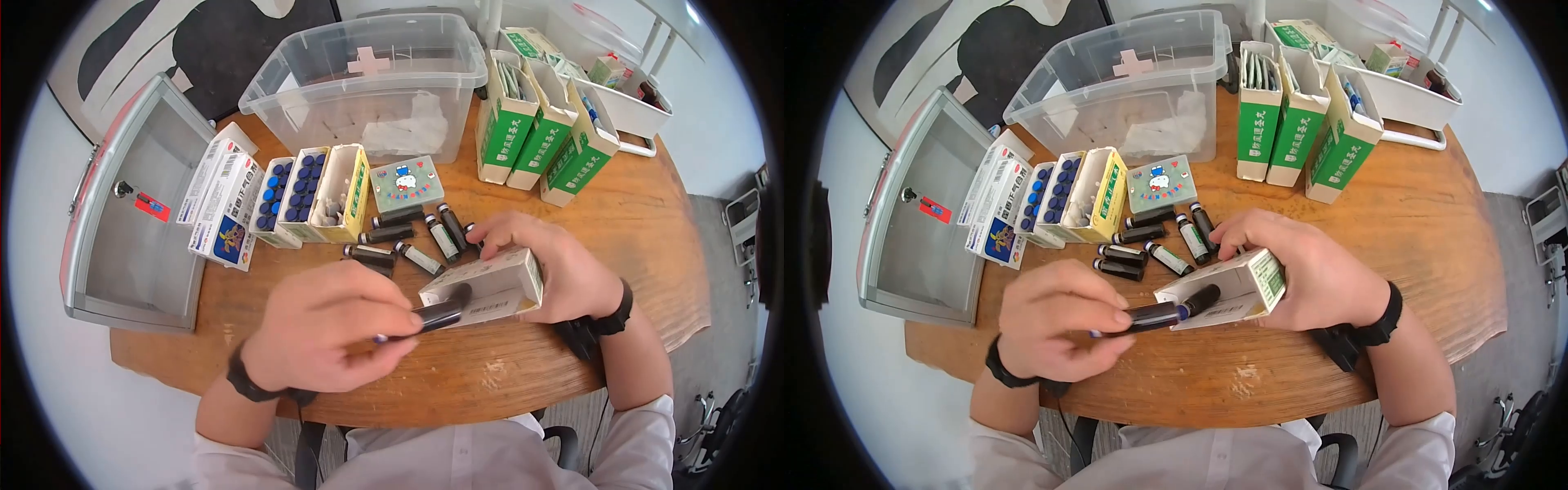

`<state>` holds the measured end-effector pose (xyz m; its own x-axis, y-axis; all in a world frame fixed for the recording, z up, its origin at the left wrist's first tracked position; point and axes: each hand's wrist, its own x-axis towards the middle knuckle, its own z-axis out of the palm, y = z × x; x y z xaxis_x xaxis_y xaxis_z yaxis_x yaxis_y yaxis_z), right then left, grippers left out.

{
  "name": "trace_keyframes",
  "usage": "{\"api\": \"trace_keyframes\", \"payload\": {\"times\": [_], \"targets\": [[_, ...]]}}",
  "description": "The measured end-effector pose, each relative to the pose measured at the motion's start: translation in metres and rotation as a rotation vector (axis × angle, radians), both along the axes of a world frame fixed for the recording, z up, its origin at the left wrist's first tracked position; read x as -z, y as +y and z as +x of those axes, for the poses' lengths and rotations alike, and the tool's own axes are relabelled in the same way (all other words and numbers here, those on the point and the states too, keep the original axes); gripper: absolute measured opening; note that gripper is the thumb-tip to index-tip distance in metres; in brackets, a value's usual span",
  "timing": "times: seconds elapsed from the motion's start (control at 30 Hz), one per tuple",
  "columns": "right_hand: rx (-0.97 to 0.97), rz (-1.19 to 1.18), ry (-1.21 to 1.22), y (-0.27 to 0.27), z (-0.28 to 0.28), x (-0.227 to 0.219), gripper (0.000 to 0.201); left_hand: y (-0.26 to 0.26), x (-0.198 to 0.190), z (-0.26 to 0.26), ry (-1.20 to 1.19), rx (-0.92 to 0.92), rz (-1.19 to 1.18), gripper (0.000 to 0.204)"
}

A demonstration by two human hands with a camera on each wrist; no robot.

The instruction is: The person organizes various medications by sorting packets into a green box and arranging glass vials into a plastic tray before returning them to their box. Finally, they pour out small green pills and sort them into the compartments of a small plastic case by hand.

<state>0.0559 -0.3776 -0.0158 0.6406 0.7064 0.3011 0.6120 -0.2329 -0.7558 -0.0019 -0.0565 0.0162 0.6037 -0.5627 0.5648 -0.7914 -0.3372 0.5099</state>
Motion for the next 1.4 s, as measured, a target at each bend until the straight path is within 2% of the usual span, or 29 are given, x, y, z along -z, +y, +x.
{"api": "trace_keyframes", "payload": {"times": [0.03,0.07,0.17,0.3,0.37,0.53,0.6,0.63,0.7,0.8,0.93,1.03,1.1,1.13,1.2,1.23,1.3,1.4], "targets": [[0.002,0.013,-0.008,0.002,-0.002,0.0,0.059,-0.007,0.004,-0.003,-0.106,-0.016,-0.015,0.03],[0.004,0.024,-0.011,0.003,-0.004,0.0,0.059,-0.011,0.006,-0.003,-0.16,-0.032,0.068,0.036],[-0.016,0.035,-0.023,0.004,-0.003,-0.002,0.06,-0.012,0.016,-0.002,-0.173,-0.017,0.2,0.039],[-0.029,0.026,-0.047,0.005,-0.003,0.0,0.059,-0.016,0.008,0.0,-0.155,-0.035,0.229,0.043],[-0.019,0.043,-0.019,0.005,-0.004,0.002,0.056,-0.021,0.008,-0.001,-0.083,-0.043,0.336,0.047],[-0.015,0.066,0.011,0.003,0.0,0.005,0.057,0.003,0.003,0.001,-0.104,-0.073,0.29,0.031],[-0.017,0.074,0.015,0.003,0.002,0.005,0.057,0.012,-0.002,-0.003,0.053,-0.341,0.453,0.023],[-0.033,0.082,0.034,0.003,0.002,0.006,0.058,0.013,-0.001,-0.001,0.049,-0.343,0.453,0.023],[-0.056,0.088,0.058,0.003,0.002,0.006,0.058,0.016,0.005,0.002,0.126,-0.382,0.679,0.022],[-0.059,0.089,0.059,0.004,0.004,0.005,0.06,0.014,0.005,0.001,0.148,-0.379,0.606,0.022],[-0.066,0.11,0.087,0.001,0.003,0.003,0.06,0.021,0.005,0.004,0.105,-0.409,0.638,0.022],[-0.06,0.12,0.083,0.004,0.0,0.004,0.061,0.017,0.001,0.005,0.149,-0.298,0.634,0.021],[-0.034,0.138,0.084,0.005,-0.003,0.007,0.062,0.011,-0.009,-0.001,0.123,-0.294,0.41,0.027],[-0.035,0.134,0.091,0.005,-0.003,0.007,0.063,0.009,-0.011,-0.001,0.122,-0.287,0.418,0.027],[-0.033,0.134,0.094,0.005,-0.003,0.009,0.063,0.007,-0.015,-0.002,-0.061,-0.195,0.254,0.038],[-0.033,0.135,0.073,0.006,-0.003,0.01,0.063,0.003,-0.012,-0.002,-0.063,-0.194,0.257,0.038],[-0.036,0.134,0.052,0.007,-0.003,0.01,0.062,-0.008,0.001,0.0,-0.118,-0.075,0.229,0.043],[-0.036,0.122,0.02,0.006,-0.004,0.01,0.062,-0.012,0.004,-0.003,-0.069,-0.007,0.185,0.037]]}}
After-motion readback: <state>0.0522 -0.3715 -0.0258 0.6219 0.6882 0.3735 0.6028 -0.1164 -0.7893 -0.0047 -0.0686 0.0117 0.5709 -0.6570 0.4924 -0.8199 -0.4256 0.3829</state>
